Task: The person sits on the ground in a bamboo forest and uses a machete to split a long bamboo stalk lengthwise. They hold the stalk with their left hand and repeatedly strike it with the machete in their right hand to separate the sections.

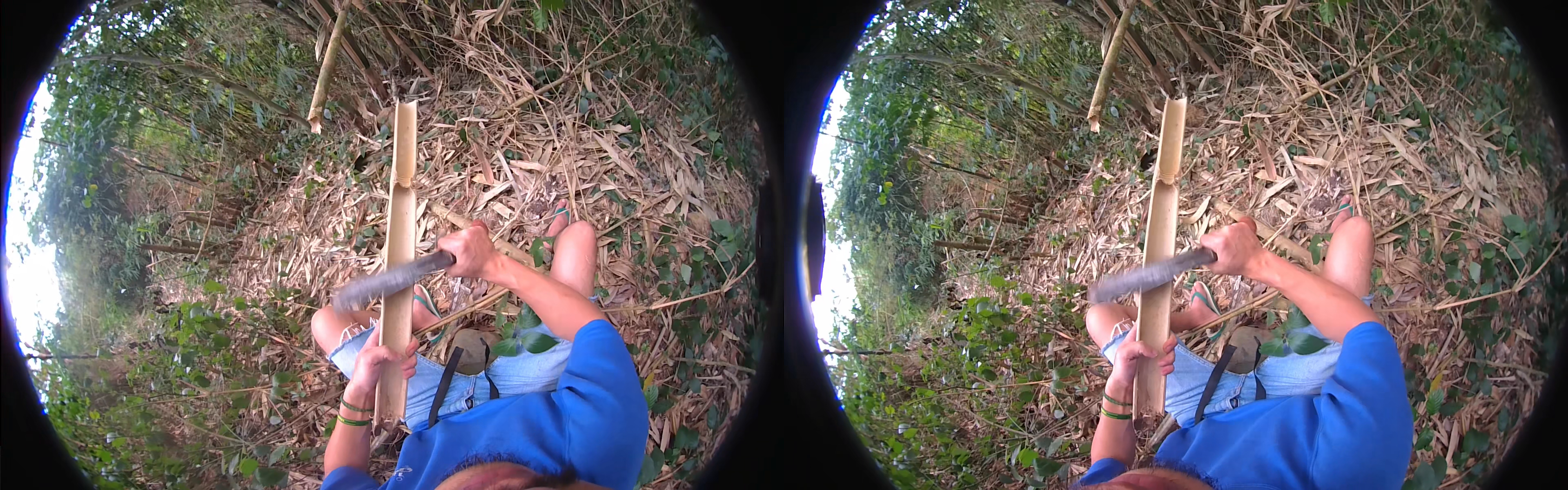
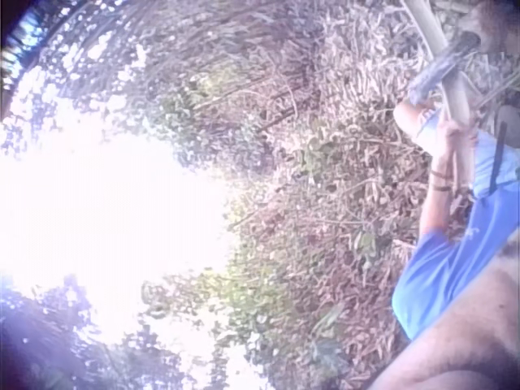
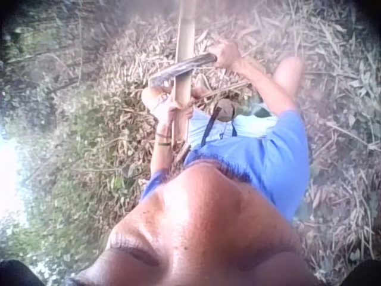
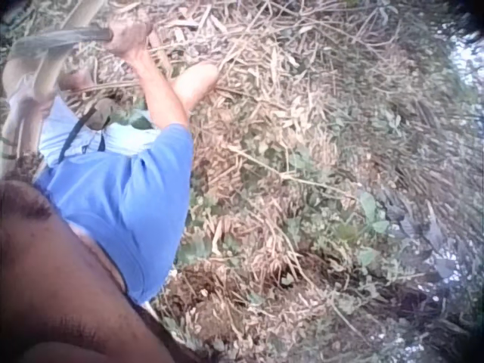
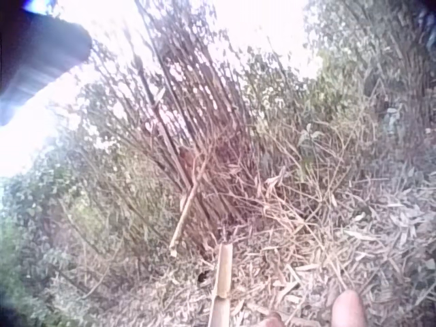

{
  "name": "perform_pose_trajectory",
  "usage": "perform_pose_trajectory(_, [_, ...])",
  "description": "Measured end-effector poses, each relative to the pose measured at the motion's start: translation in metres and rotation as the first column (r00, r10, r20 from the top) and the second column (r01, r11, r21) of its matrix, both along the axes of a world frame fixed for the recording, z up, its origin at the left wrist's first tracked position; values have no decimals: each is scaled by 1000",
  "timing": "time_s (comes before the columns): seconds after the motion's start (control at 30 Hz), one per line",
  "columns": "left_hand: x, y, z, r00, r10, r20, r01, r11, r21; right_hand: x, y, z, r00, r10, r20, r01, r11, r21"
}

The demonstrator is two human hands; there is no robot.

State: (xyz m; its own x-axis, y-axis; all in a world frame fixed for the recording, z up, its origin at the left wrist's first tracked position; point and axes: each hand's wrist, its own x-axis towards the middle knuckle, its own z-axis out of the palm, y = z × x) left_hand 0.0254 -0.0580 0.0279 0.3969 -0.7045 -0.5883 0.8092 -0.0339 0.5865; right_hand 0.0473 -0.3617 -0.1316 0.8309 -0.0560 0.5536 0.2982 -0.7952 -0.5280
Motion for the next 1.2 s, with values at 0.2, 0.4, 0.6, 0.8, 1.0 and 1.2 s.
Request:
perform_pose_trajectory(0.2, [-12,-4,10,999,-30,-33,31,999,35,14,-38,-4,900,-303,-313,345,935,86])
perform_pose_trajectory(0.4, [-12,3,12,997,8,-75,-7,1000,15,4,-8,-5,989,-40,141,42,999,-13])
perform_pose_trajectory(0.6, [-6,-3,5,998,21,-54,-21,1000,11,18,-14,1,867,-238,-438,288,956,51])
perform_pose_trajectory(0.8, [-20,15,15,994,33,-100,-29,999,39,18,-31,-13,940,-277,-200,256,958,-127])
perform_pose_trajectory(1.0, [-20,24,8,994,50,-101,-46,998,39,15,-21,15,905,-140,-402,217,964,151])
perform_pose_trajectory(1.2, [-23,24,16,998,-68,-16,69,997,21,20,-37,-14,982,-183,-50,186,981,49])
